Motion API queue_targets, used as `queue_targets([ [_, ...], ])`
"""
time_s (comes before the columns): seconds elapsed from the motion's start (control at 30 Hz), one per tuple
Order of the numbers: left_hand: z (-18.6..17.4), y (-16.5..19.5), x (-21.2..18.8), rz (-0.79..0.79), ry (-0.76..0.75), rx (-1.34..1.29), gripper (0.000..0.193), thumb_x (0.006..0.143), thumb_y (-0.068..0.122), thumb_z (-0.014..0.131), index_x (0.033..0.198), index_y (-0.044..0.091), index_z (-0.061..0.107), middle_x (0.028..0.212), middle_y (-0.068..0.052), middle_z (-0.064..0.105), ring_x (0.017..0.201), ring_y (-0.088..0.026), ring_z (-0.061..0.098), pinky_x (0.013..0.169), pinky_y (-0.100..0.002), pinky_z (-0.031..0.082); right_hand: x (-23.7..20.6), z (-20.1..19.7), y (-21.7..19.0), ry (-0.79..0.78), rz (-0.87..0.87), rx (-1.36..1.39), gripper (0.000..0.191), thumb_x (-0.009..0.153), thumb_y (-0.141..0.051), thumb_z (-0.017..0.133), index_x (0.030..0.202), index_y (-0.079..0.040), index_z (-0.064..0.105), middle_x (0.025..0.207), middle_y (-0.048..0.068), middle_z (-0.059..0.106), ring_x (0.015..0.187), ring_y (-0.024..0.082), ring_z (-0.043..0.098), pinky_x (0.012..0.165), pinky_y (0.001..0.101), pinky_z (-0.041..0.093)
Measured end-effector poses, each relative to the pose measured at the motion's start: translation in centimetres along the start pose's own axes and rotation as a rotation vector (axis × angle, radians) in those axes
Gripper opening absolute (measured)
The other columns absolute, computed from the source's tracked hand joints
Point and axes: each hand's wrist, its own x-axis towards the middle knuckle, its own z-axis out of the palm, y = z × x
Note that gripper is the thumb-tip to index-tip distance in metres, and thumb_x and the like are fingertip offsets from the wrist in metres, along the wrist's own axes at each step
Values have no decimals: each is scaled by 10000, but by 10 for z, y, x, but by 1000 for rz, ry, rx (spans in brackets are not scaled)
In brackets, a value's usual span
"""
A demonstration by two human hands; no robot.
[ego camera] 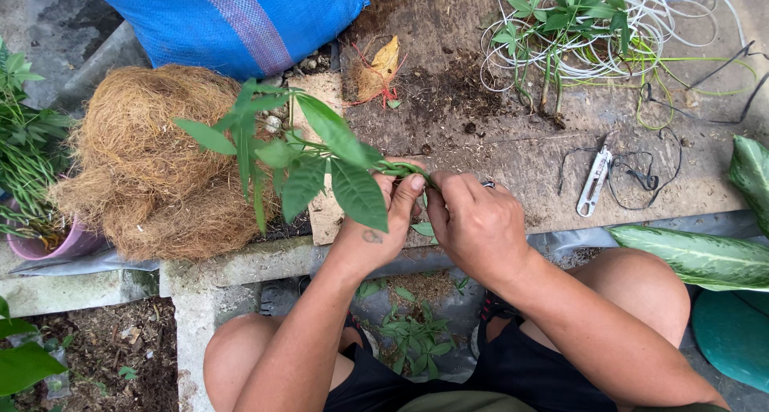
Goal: The person aligns two plant stems and wraps a thin white tie around the junction to secure the graft. They continue wrapping the tie along the stem to hold the two plants together.
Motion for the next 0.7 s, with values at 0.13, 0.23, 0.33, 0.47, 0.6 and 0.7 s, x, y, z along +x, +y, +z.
queue_targets([
  [0.13,0,-2,-4,131,-10,-98,188,1027,90,595,1206,35,606,985,-44,664,871,-106,598,750,-279,512,-2,1,2,10,-8,41,181,891,-90,772,1009,-41,644,848,102,704,636,285,677,575,399,523],
  [0.23,-2,1,-8,150,13,-23,184,1022,80,591,1199,37,610,991,-49,651,844,-118,596,723,-290,510,-2,2,4,-38,117,106,186,893,-108,794,984,-29,652,847,125,727,668,300,710,583,388,544],
  [0.33,-2,3,-6,107,37,115,197,1009,80,614,1201,44,643,971,-54,652,832,-133,608,736,-307,521,-2,1,9,-90,262,298,160,904,-105,780,1018,-34,694,863,121,748,746,216,764,657,310,601],
  [0.47,2,0,-5,70,29,20,223,1026,87,595,1243,38,612,1002,-54,635,868,-138,600,786,-321,531,1,3,23,-281,625,692,153,912,-95,730,1027,3,712,863,63,781,757,116,756,673,265,611],
  [0.6,3,-5,-2,115,39,-12,229,1015,92,613,1232,21,629,1000,-56,651,877,-141,635,770,-327,549,4,4,37,-408,773,1092,127,931,-58,683,1018,33,697,899,70,767,802,99,723,724,265,597],
  [0.7,3,-2,1,-46,-63,-205,218,1012,105,594,1211,23,629,947,-28,674,815,-121,653,725,-295,571,2,3,42,-481,797,1103,116,929,-45,698,1010,37,710,878,79,760,768,102,687,708,261,573],
])
